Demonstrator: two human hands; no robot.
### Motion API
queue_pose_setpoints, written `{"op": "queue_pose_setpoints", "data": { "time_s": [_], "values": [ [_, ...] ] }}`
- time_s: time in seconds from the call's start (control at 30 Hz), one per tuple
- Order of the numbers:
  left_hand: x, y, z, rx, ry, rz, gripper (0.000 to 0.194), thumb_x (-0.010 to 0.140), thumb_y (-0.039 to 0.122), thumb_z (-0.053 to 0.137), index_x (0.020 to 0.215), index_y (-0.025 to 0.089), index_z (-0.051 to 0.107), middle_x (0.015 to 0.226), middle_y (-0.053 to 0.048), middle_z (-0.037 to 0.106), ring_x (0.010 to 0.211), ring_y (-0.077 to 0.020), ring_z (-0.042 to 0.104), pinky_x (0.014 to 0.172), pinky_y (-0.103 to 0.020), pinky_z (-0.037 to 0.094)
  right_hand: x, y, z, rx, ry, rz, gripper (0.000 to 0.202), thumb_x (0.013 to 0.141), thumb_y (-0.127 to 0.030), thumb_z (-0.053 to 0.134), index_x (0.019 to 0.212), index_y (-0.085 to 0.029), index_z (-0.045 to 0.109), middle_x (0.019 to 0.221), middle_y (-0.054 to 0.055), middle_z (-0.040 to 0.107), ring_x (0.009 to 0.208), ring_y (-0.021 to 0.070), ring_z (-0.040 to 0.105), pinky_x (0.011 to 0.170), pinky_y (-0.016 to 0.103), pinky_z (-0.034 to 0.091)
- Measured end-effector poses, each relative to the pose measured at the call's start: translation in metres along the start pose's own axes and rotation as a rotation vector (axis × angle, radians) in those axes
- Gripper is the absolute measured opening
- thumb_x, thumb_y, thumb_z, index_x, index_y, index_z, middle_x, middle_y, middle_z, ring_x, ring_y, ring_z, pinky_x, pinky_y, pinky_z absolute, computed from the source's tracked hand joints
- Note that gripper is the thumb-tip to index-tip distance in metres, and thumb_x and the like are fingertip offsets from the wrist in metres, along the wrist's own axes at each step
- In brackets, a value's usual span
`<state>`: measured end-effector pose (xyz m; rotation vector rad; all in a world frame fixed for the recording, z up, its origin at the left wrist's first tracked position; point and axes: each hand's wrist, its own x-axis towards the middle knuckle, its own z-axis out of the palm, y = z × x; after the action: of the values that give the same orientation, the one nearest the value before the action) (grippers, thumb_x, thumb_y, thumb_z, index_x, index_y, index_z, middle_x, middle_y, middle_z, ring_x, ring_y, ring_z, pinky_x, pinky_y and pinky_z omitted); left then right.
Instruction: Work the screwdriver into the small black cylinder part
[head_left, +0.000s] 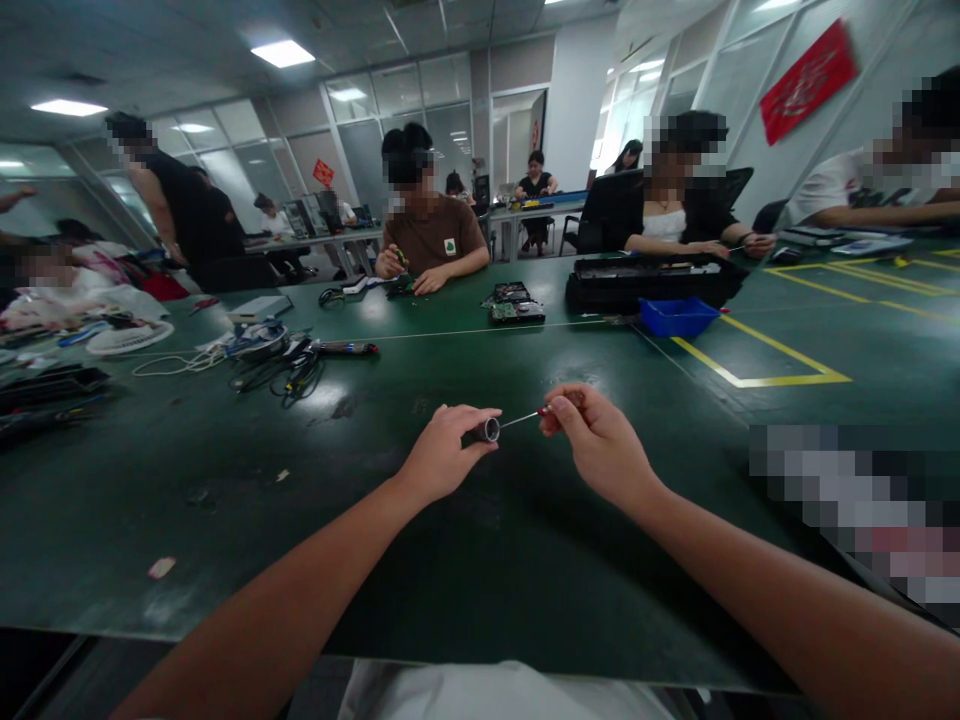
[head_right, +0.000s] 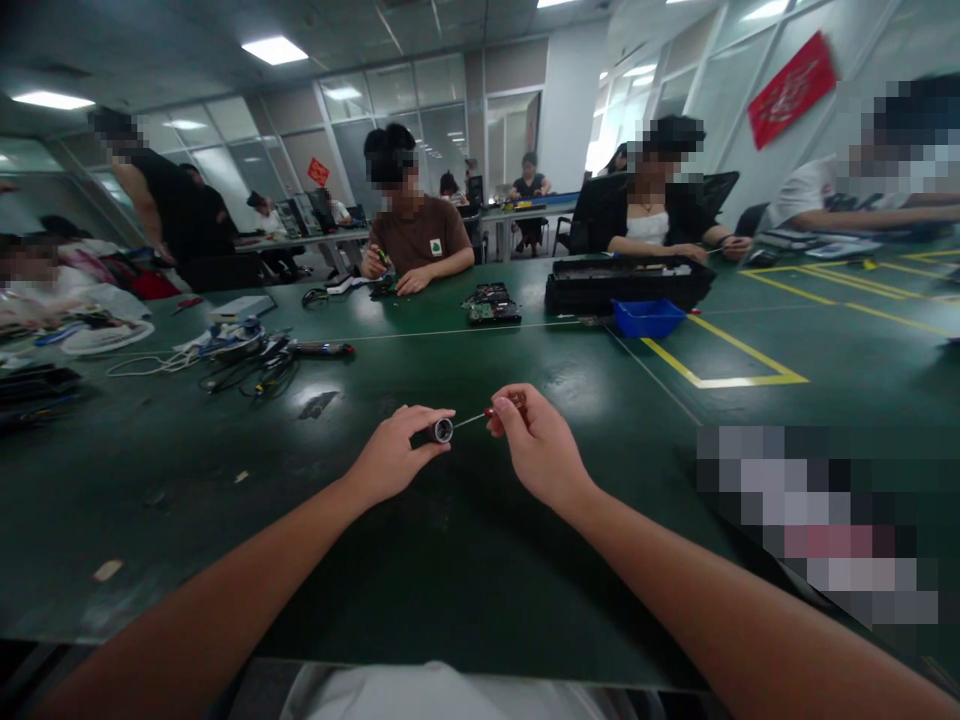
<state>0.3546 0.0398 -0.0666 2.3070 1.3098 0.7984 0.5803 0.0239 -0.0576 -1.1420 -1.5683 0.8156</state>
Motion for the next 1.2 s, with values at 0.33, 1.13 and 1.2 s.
{"op": "queue_pose_setpoints", "data": {
  "time_s": [0.33,1.13,1.2],
  "values": [
    [0.0014,-0.0013,0.0002,-0.014,0.011,-0.009,0.040,0.088,0.022,0.070,0.127,0.027,0.064,0.122,-0.005,0.067,0.115,-0.0238,0.059,0.111,-0.050,0.037,-0.0029,-0.0019,0.0029,-0.002,-0.036,-0.025,0.021,0.099,-0.040,0.048,0.102,-0.021,0.058,0.084,0.004,0.069,0.079,0.0192,0.068,0.077,0.038,0.054],
    [0.0000,-0.0025,0.0017,-0.015,0.012,-0.029,0.043,0.087,0.028,0.071,0.129,0.030,0.063,0.118,-0.002,0.069,0.104,-0.0234,0.061,0.098,-0.042,0.044,-0.0058,-0.0013,0.0010,0.001,-0.010,-0.065,0.022,0.099,-0.040,0.050,0.106,-0.021,0.060,0.089,0.004,0.070,0.085,0.0201,0.069,0.079,0.038,0.054],
    [0.0003,-0.0030,0.0017,-0.022,0.016,-0.031,0.043,0.087,0.028,0.071,0.130,0.030,0.063,0.120,-0.002,0.069,0.105,-0.0236,0.062,0.096,-0.041,0.045,-0.0055,-0.0014,0.0009,0.001,-0.002,-0.064,0.021,0.099,-0.039,0.050,0.105,-0.021,0.060,0.088,0.004,0.070,0.084,0.0201,0.069,0.079,0.039,0.054]
  ]
}}
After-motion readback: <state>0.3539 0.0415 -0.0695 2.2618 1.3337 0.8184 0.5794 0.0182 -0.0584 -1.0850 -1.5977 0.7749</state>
